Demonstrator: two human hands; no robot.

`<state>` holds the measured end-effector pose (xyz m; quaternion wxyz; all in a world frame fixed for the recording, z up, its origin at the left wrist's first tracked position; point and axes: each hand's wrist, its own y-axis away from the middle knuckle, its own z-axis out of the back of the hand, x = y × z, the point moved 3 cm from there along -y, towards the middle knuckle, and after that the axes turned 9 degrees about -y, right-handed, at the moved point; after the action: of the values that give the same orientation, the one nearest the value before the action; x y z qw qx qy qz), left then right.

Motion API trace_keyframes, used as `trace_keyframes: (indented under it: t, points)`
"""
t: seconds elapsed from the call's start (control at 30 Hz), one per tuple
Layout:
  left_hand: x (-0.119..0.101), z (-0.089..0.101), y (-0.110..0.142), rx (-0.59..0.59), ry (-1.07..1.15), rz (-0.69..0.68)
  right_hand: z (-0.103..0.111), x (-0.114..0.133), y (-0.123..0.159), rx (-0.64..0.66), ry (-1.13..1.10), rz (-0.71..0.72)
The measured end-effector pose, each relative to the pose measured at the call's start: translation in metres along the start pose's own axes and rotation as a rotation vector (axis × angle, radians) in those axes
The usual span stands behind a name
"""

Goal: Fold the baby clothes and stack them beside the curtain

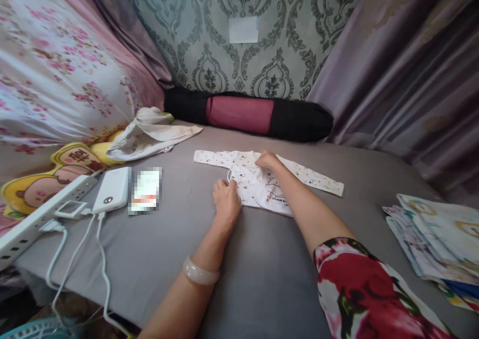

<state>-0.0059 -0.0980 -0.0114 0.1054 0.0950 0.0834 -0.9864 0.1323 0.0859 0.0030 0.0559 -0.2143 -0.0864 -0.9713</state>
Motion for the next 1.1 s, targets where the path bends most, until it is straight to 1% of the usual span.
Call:
trace_keyframes:
  t: [0.1, 0.2, 0.27, 0.37, 0.43, 0.53, 0.6, 0.7, 0.73, 0.8, 0.87, 0.93, 1.0, 1.1]
  points:
    - [0.001, -0.002, -0.001, 0.040, 0.043, -0.029, -0.005, 0.000, -0.011, 0.102, 0.048, -0.066]
    - [0.003, -0.003, -0.003, 0.104, 0.078, -0.017, -0.002, 0.004, -0.010, 0.133, 0.051, -0.050]
    - [0.004, -0.002, -0.003, 0.141, 0.087, 0.004, 0.002, 0.006, -0.003, 0.088, 0.074, -0.044]
    - [0.005, 0.003, -0.002, 0.183, 0.064, 0.011, 0.007, 0.006, 0.009, -0.016, 0.129, -0.026]
    - [0.004, 0.005, -0.001, 0.197, 0.033, 0.001, 0.006, 0.006, 0.015, -0.038, 0.145, -0.005]
    - [0.003, 0.007, 0.000, 0.158, -0.028, -0.029, 0.005, 0.003, 0.020, -0.017, 0.130, 0.022]
    - [0.003, 0.009, -0.001, 0.093, -0.063, -0.041, 0.007, 0.000, 0.019, -0.004, 0.089, 0.039]
    - [0.000, 0.012, -0.003, -0.012, -0.071, -0.065, 0.015, -0.011, 0.015, -0.027, 0.019, 0.074]
    - [-0.003, 0.013, -0.003, -0.033, -0.059, -0.107, 0.017, -0.016, 0.014, -0.030, 0.002, 0.091]
    - [-0.012, 0.010, -0.003, -0.041, -0.026, -0.257, 0.017, -0.025, 0.011, 0.011, -0.024, 0.138]
    - [-0.021, 0.005, -0.001, -0.009, -0.001, -0.433, 0.014, -0.032, 0.010, 0.067, -0.042, 0.193]
    - [-0.028, -0.001, 0.002, 0.022, 0.009, -0.556, 0.009, -0.037, 0.010, 0.093, -0.042, 0.237]
    - [-0.031, -0.006, 0.004, 0.033, 0.019, -0.618, 0.005, -0.039, 0.010, 0.091, -0.027, 0.264]
    - [-0.031, -0.008, 0.004, 0.041, 0.035, -0.646, 0.002, -0.041, 0.012, 0.071, 0.002, 0.277]
